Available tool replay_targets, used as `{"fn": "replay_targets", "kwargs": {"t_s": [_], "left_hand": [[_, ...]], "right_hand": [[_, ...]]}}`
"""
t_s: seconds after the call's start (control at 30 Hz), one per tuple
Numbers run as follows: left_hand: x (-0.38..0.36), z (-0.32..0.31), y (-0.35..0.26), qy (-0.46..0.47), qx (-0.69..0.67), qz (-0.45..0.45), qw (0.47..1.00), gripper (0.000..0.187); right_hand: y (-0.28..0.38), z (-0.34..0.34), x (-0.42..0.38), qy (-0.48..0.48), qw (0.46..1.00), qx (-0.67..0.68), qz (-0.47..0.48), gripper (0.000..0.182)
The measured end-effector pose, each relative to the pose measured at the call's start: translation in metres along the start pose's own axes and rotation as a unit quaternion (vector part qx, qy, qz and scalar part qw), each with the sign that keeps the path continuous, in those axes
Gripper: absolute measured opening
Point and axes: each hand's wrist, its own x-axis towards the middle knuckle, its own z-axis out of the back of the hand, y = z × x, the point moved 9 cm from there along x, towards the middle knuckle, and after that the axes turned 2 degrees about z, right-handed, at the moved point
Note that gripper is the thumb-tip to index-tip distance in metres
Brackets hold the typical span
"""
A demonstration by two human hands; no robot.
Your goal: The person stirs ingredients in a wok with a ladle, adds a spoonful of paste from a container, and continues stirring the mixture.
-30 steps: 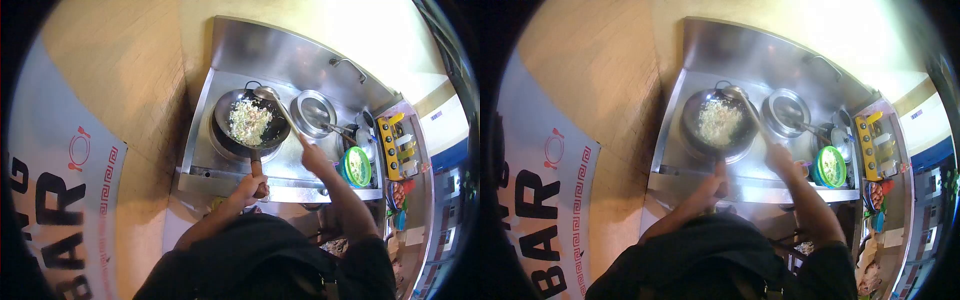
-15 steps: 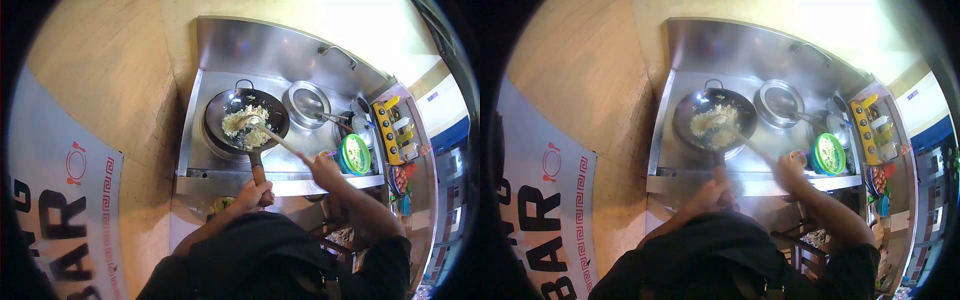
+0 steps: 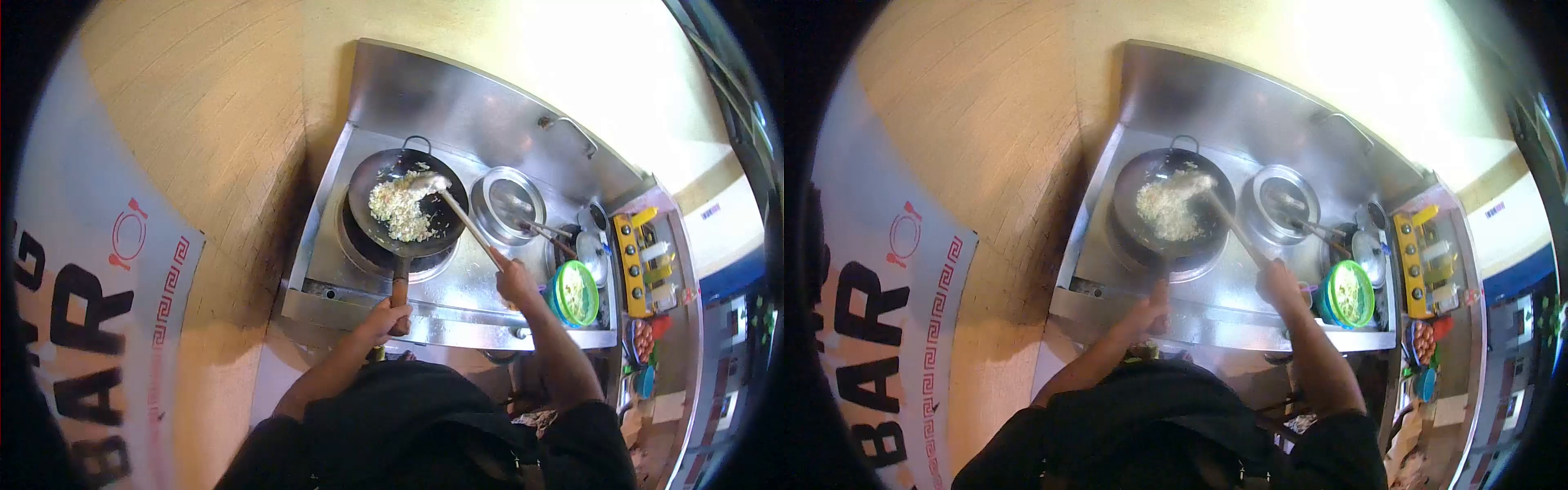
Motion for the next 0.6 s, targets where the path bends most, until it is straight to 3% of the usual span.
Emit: {"fn": "replay_targets", "kwargs": {"t_s": [0.07, 0.13, 0.23, 0.27, 0.33, 0.37, 0.43, 0.5, 0.57, 0.6], "left_hand": [[0.002, 0.014, 0.007, 0.011, -0.031, -0.003, 0.999, 0.022], [-0.007, 0.026, 0.012, 0.026, -0.056, -0.001, 0.998, 0.022], [-0.042, 0.062, 0.051, 0.025, 0.169, 0.105, 0.980, 0.040], [-0.060, 0.080, 0.075, -0.003, 0.232, 0.137, 0.963, 0.046], [-0.116, 0.096, 0.095, -0.054, 0.391, 0.059, 0.917, 0.049], [-0.138, 0.100, 0.104, -0.078, 0.423, 0.037, 0.902, 0.049], [-0.167, 0.108, 0.124, -0.115, 0.405, 0.061, 0.905, 0.049], [-0.182, 0.116, 0.133, -0.140, 0.378, 0.078, 0.912, 0.049], [-0.191, 0.122, 0.135, -0.154, 0.346, 0.091, 0.921, 0.049], [-0.194, 0.127, 0.135, -0.157, 0.331, 0.097, 0.926, 0.049]], "right_hand": [[0.043, 0.023, -0.010, -0.037, 0.996, 0.076, 0.039, 0.055], [0.059, 0.016, 0.008, -0.033, 0.993, 0.110, 0.026, 0.057], [0.057, -0.014, 0.028, 0.028, 0.982, 0.186, 0.004, 0.063], [0.065, -0.014, 0.021, 0.031, 0.975, 0.210, 0.061, 0.063], [0.070, 0.000, 0.004, 0.013, 0.958, 0.242, 0.151, 0.061], [0.073, 0.002, 0.003, 0.018, 0.958, 0.241, 0.153, 0.061], [0.071, 0.004, 0.002, -0.010, 0.959, 0.263, 0.102, 0.061], [0.087, 0.010, 0.014, -0.023, 0.949, 0.294, 0.109, 0.059], [0.102, -0.001, 0.017, 0.094, 0.967, 0.222, 0.079, 0.064], [0.099, -0.024, 0.018, 0.076, 0.979, 0.107, 0.155, 0.069]]}}
